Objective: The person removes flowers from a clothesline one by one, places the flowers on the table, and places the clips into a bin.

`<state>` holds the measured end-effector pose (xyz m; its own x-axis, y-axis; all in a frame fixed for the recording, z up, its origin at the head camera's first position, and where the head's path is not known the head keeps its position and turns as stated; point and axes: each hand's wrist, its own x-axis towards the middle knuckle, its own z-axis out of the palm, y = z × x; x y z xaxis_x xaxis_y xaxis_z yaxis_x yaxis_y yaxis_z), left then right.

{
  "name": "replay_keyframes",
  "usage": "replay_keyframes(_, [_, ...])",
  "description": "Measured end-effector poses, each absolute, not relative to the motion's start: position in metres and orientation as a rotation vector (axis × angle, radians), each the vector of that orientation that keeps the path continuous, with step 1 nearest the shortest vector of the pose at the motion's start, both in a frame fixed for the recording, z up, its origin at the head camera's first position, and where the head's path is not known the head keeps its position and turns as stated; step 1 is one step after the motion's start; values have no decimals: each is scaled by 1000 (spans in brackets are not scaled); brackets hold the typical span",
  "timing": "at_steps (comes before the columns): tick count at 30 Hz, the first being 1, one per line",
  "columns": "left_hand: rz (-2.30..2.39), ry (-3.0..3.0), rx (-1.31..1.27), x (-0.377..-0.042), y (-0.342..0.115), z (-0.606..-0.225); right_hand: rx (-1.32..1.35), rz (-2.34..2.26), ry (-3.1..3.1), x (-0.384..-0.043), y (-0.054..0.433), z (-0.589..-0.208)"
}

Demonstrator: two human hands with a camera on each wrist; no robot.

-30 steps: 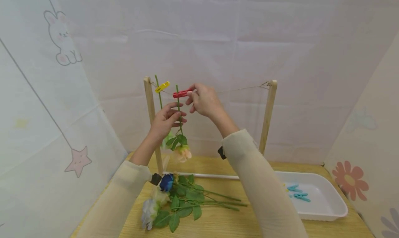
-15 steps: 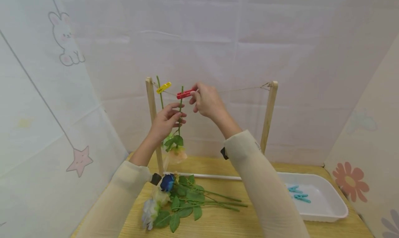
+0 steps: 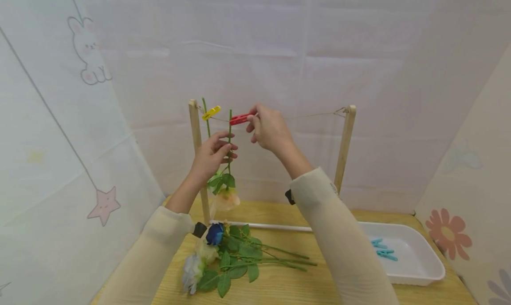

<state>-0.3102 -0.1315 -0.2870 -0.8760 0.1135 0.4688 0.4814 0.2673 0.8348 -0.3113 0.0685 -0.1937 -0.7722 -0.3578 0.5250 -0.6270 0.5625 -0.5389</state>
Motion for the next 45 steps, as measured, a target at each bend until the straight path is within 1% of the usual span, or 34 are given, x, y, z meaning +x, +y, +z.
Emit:
replay_keyframes(12, [-1632,-2243,-544,-310,-130,-289,784,1179,-2324,-308,75,-200])
replay_keyframes(23, [-1634,-2216,-591,-304,-135,-292,824,1199,-2390,-306,89,-211])
replay_keyframes(30, [-1571,-2234,-624,-298,-135,-294,813,1332,-2397,-306,104,-225])
replay_keyframes(39, [-1403,-2253,-667,-288,-133,-298,880,1545,-2283,-304,119,-246])
replay_keyframes(45, [-1336,-2275,-677,-282,-133,-303,909,1592,-2262,-301,128,-257])
